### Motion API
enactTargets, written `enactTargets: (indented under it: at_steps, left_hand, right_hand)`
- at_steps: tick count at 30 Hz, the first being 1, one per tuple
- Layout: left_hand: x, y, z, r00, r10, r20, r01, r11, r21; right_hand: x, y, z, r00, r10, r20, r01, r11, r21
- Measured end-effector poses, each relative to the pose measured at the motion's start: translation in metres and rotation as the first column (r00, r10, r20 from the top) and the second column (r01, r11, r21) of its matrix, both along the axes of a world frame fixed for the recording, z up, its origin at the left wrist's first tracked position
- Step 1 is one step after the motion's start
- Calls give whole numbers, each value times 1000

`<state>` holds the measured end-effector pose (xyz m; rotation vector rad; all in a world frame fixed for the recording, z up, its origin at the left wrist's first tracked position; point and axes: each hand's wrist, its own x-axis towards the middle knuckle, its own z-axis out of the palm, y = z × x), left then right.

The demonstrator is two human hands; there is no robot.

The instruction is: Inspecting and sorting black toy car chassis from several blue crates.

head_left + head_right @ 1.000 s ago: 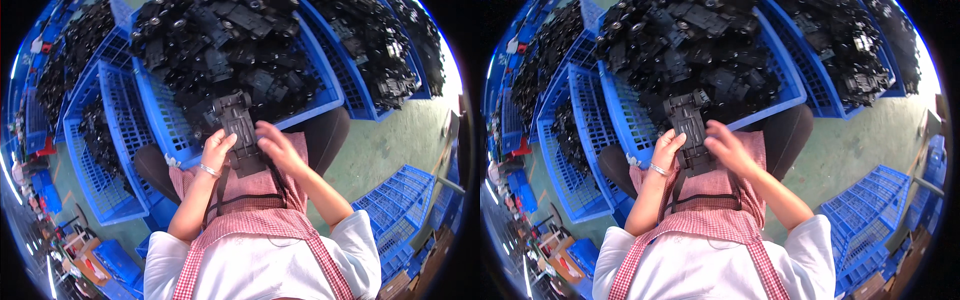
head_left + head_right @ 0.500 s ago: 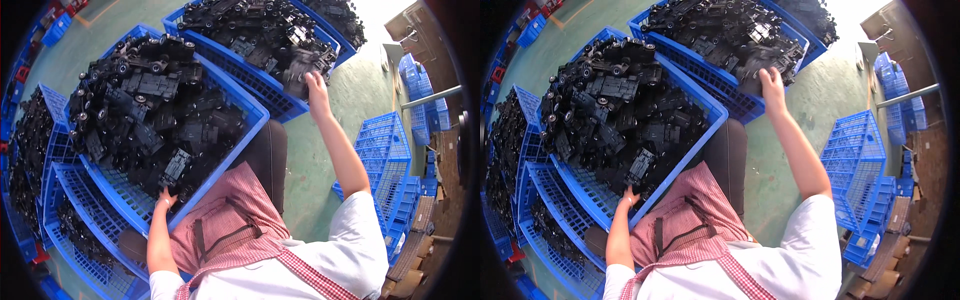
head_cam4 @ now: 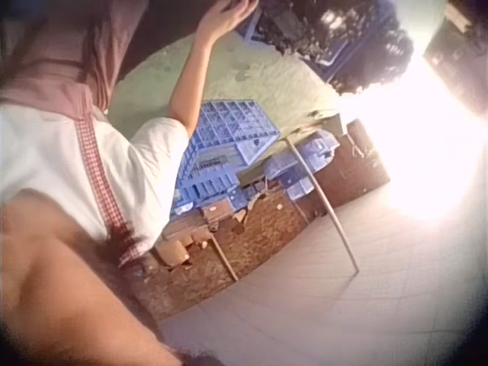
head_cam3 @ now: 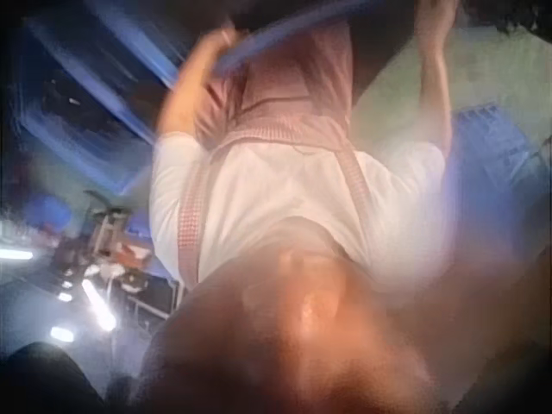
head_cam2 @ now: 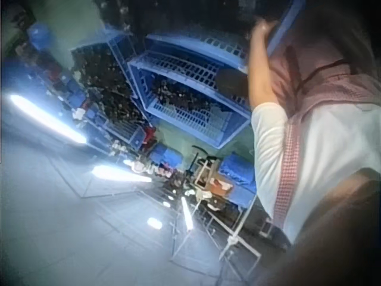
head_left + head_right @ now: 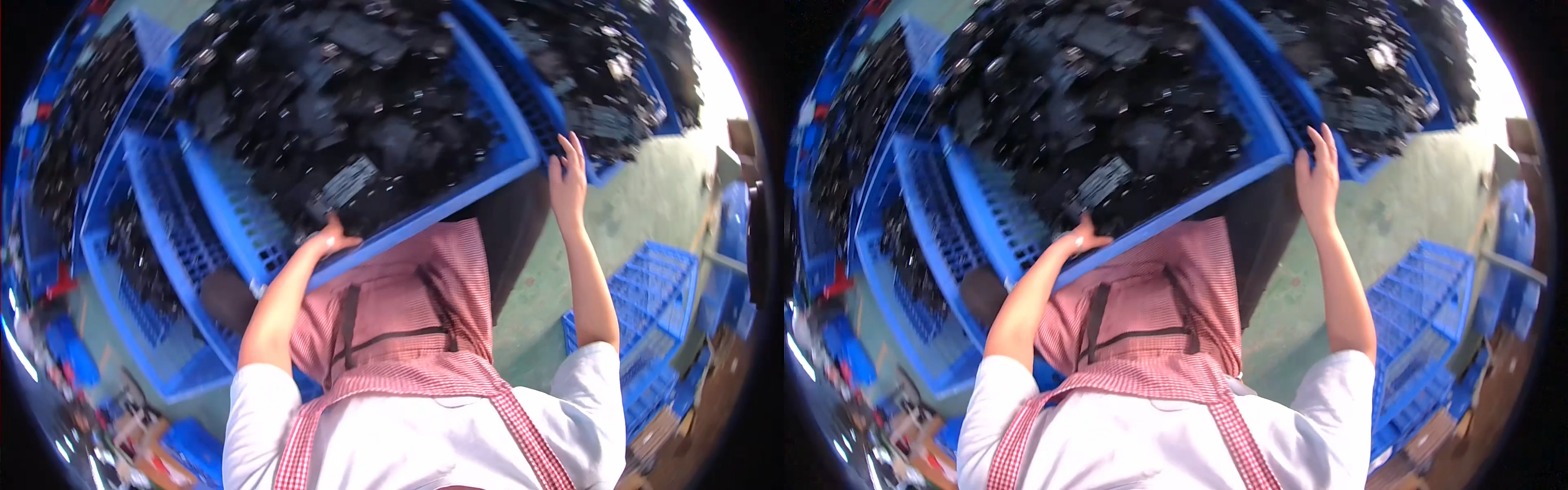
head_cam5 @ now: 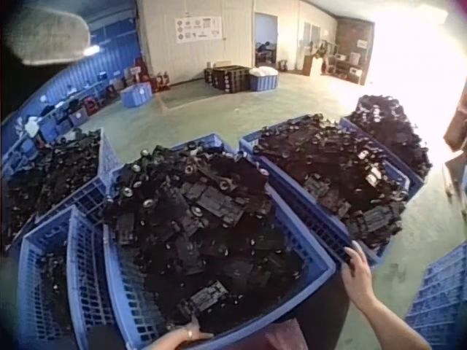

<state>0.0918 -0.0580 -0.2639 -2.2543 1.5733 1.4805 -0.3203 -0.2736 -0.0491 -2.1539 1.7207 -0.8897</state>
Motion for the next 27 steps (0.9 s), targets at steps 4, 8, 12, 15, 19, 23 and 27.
enactTargets:
  at_steps: [4,8,12,15,19,23,27]
  left_hand:
    - [-7,-22,28,979,-202,-16,202,979,17]
    - [-13,-14,40,903,-412,122,418,908,-28]
    - [-17,-21,50,915,-400,57,403,903,-149]
    - [-21,-31,57,906,-419,62,423,889,-174]
    - [0,-33,91,998,12,-62,-44,839,-543]
    - [18,-39,178,714,255,-652,-672,513,-535]
    - [-13,-32,238,251,301,-920,-846,529,-58]
  right_hand:
    - [35,38,3,985,141,102,-150,984,92]
    - [70,65,11,953,279,121,-293,947,128]
    - [88,88,15,915,339,220,-381,906,186]
    - [95,98,17,897,356,264,-413,887,206]
    - [105,110,21,861,312,402,-461,812,357]
    - [125,124,14,798,276,536,-547,704,453]
    - [153,137,29,591,233,773,-754,501,425]
